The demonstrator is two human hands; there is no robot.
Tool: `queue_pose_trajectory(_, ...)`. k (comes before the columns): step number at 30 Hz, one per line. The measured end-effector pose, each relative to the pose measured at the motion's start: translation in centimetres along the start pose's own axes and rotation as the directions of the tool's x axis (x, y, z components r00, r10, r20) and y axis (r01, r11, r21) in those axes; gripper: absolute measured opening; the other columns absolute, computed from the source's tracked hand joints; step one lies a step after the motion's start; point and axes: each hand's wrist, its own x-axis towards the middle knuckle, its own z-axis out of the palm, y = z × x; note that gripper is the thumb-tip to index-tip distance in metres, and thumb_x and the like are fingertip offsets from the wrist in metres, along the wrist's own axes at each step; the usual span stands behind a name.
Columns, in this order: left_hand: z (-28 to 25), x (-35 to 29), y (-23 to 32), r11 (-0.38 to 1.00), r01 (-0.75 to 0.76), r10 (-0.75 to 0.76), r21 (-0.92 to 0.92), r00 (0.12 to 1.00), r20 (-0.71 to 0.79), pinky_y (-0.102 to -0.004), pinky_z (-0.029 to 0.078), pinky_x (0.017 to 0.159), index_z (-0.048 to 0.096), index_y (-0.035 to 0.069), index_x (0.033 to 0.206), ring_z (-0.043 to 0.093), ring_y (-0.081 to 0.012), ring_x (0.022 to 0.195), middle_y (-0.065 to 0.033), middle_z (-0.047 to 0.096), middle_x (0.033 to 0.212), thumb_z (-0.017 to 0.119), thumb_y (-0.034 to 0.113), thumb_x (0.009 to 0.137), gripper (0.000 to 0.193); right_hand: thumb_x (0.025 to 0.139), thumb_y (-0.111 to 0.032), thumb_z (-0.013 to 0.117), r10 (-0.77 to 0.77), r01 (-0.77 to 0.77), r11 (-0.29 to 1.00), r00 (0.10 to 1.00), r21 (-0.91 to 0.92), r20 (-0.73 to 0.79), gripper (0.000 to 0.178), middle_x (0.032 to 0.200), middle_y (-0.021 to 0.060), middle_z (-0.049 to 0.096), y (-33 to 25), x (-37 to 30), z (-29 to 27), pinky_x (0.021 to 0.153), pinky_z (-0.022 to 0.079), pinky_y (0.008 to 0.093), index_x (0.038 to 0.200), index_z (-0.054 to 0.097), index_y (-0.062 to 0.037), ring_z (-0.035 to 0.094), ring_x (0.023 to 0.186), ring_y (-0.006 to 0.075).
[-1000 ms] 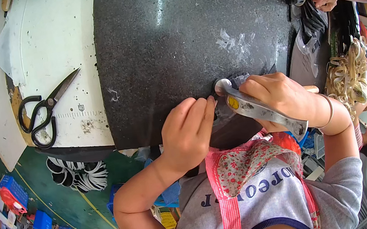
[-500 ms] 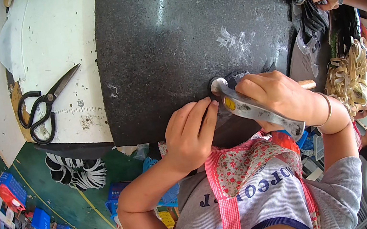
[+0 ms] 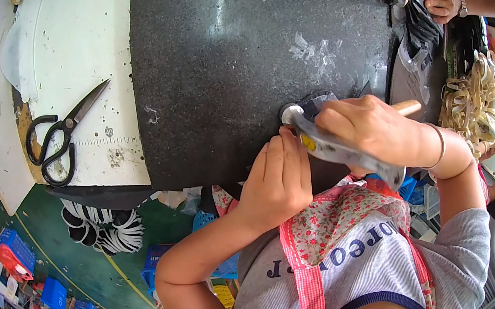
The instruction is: The person flattens and shapes shoe upper pieces by folding edges and tapping them with a metal hammer on a work surface, working through multiple pieces.
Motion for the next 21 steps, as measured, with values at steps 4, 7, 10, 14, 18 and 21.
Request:
queue_pose_trajectory(4, -1.3, 0.4, 0.2, 0.998, -0.029, 0.029, 0.063, 1.000, 0.000, -0.0327, 0.054, 0.068, 0.066, -0.009, 0.091, 0.064, -0.0278, 0.079, -0.0236, 0.066, 0.096, 0.060, 0.008, 0.063, 0.033, 0.074, -0.011, 0.063, 0.014, -0.038, 0.992, 0.982, -0.123, -0.189, 0.026, 0.077, 0.0142, 0.050, -0.6, -0.7, -2.0, 0.056, 0.048, 0.0415, 0.093, 0.048, 0.0010, 0.058, 0.064, 0.0342)
queue_pose_trajectory(7, -2.0, 0.0, -0.1, 0.995, 0.030, -0.033, -0.099, 0.999, -0.028, -0.0327, 0.053, 0.068, 0.067, -0.005, 0.098, 0.063, -0.0249, 0.077, -0.0195, 0.067, 0.095, 0.061, 0.007, 0.067, 0.034, 0.077, -0.006, 0.059, 0.103, -0.186, 0.964, 0.920, -0.192, -0.377, 0.022, 0.086, 0.0180, 0.051, -0.2, -1.3, 0.7, 0.063, 0.047, 0.0446, 0.095, 0.051, 0.0026, 0.056, 0.076, 0.0376)
queue_pose_trajectory(10, -0.4, -0.5, -2.8, 0.926, 0.080, -0.115, -0.368, 0.991, -0.075, -0.0327, 0.053, 0.068, 0.067, -0.004, 0.098, 0.064, -0.0232, 0.075, -0.0116, 0.067, 0.087, 0.066, 0.001, 0.071, 0.028, 0.076, 0.003, 0.055, 0.082, -0.132, 0.989, 0.867, -0.066, -0.492, 0.025, 0.094, 0.0228, 0.049, 0.8, -0.2, 3.9, 0.078, 0.045, 0.0438, 0.099, 0.049, 0.0083, 0.051, 0.084, 0.0394)
queue_pose_trajectory(14, -3.4, 5.7, -9.2, 0.982, 0.102, -0.128, -0.156, 0.977, -0.169, -0.0389, 0.052, 0.073, 0.065, -0.001, 0.093, 0.063, -0.0311, 0.078, -0.0138, 0.065, 0.084, 0.063, -0.001, 0.079, 0.014, 0.072, -0.001, 0.062, 0.147, -0.132, 0.989, 0.933, 0.067, -0.329, 0.022, 0.085, 0.0228, 0.054, -0.1, -1.9, 3.8, 0.073, 0.044, 0.0472, 0.085, 0.045, 0.0025, 0.054, 0.079, 0.0410)
queue_pose_trajectory(18, -6.6, 13.4, -18.7, 0.982, 0.182, -0.180, -0.039, 0.872, -0.455, -0.0428, 0.046, 0.089, 0.061, -0.003, 0.097, 0.058, -0.0361, 0.094, -0.0171, 0.063, 0.097, 0.060, 0.004, 0.082, 0.016, 0.070, -0.008, 0.069, 0.203, -0.202, 0.979, 0.917, 0.038, -0.343, 0.027, 0.076, 0.0191, 0.056, -0.1, -5.5, 0.3, 0.065, 0.047, 0.0470, 0.086, 0.049, -0.0015, 0.057, 0.073, 0.0420)
queue_pose_trajectory(21, -7.7, 16.9, -26.1, 0.932, 0.345, -0.247, 0.111, 0.829, -0.502, -0.0430, 0.044, 0.093, 0.059, -0.003, 0.106, 0.055, -0.0361, 0.104, -0.0184, 0.061, 0.106, 0.063, 0.017, 0.086, 0.028, 0.067, -0.005, 0.071, 0.781, -0.287, 0.520, 0.542, 0.805, -0.311, 0.025, 0.072, 0.0154, 0.062, 1.9, -10.7, -2.4, 0.050, 0.048, 0.0355, 0.086, 0.056, -0.0009, 0.064, 0.059, 0.0282)
